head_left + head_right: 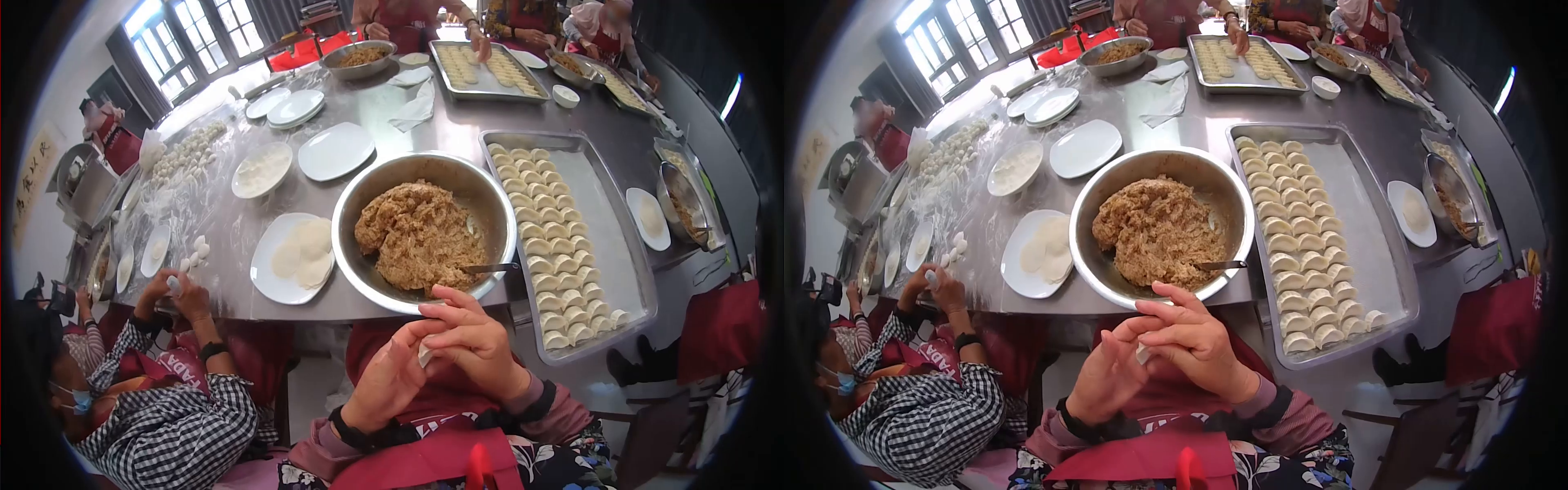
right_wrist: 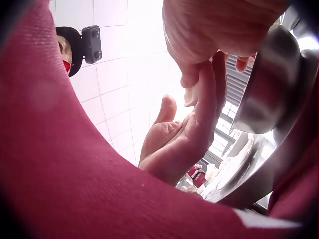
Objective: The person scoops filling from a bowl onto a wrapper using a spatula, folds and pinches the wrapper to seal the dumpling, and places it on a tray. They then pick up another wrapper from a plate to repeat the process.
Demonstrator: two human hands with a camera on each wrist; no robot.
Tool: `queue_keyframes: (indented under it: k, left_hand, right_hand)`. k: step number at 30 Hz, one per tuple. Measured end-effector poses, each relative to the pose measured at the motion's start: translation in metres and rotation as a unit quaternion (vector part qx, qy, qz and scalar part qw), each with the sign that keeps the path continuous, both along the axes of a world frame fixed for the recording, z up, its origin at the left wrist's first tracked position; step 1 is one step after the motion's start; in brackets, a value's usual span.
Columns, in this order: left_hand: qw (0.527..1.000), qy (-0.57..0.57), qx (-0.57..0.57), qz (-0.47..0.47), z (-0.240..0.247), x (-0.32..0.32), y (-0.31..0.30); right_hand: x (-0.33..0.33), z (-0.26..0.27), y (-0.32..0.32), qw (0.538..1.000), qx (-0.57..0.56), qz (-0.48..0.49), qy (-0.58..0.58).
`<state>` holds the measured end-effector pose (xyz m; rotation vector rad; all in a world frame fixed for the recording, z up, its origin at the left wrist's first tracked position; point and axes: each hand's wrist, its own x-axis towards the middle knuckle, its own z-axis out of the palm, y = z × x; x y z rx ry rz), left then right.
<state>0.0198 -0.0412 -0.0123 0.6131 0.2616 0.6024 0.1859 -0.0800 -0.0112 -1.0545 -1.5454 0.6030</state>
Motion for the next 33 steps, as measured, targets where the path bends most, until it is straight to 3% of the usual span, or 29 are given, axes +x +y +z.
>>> queue_keyframes:
  k: [6, 8, 13, 19, 21, 27, 30, 33]
  left_hand:
    - [0.998, 0.018, 0.02, -0.051, 0.0, -0.002, 0.006]
    - [0.998, 0.024, 0.022, -0.05, 0.001, 0.0, 0.005]
    - [0.997, 0.032, 0.027, -0.057, 0.0, 0.0, 0.007]
    - [0.997, 0.035, 0.004, -0.066, 0.004, 0.0, 0.01]
    - [0.997, 0.039, 0.007, -0.072, 0.007, 0.0, 0.01]
    - [0.995, 0.046, 0.023, -0.082, 0.011, -0.001, 0.01]
    - [0.996, 0.064, 0.006, -0.058, 0.007, -0.002, 0.009]
    - [0.996, 0.066, -0.002, -0.061, 0.006, -0.002, 0.01]
  right_hand:
    - [-0.002, 0.007, 0.0, 0.999, -0.028, -0.006, 0.019]
    - [-0.002, 0.009, 0.001, 0.999, -0.017, 0.017, -0.049]
    - [0.008, 0.001, 0.003, 0.994, -0.004, 0.063, -0.091]
    - [0.001, 0.016, 0.004, 0.993, -0.037, 0.02, -0.107]
    - [0.0, 0.016, 0.005, 0.984, 0.001, 0.032, -0.175]
    - [0.006, 0.014, 0.008, 0.97, 0.046, 0.058, -0.232]
    - [-0.002, 0.016, 0.008, 0.974, 0.035, 0.019, -0.225]
    - [-0.001, 0.017, 0.01, 0.974, 0.048, 0.04, -0.22]
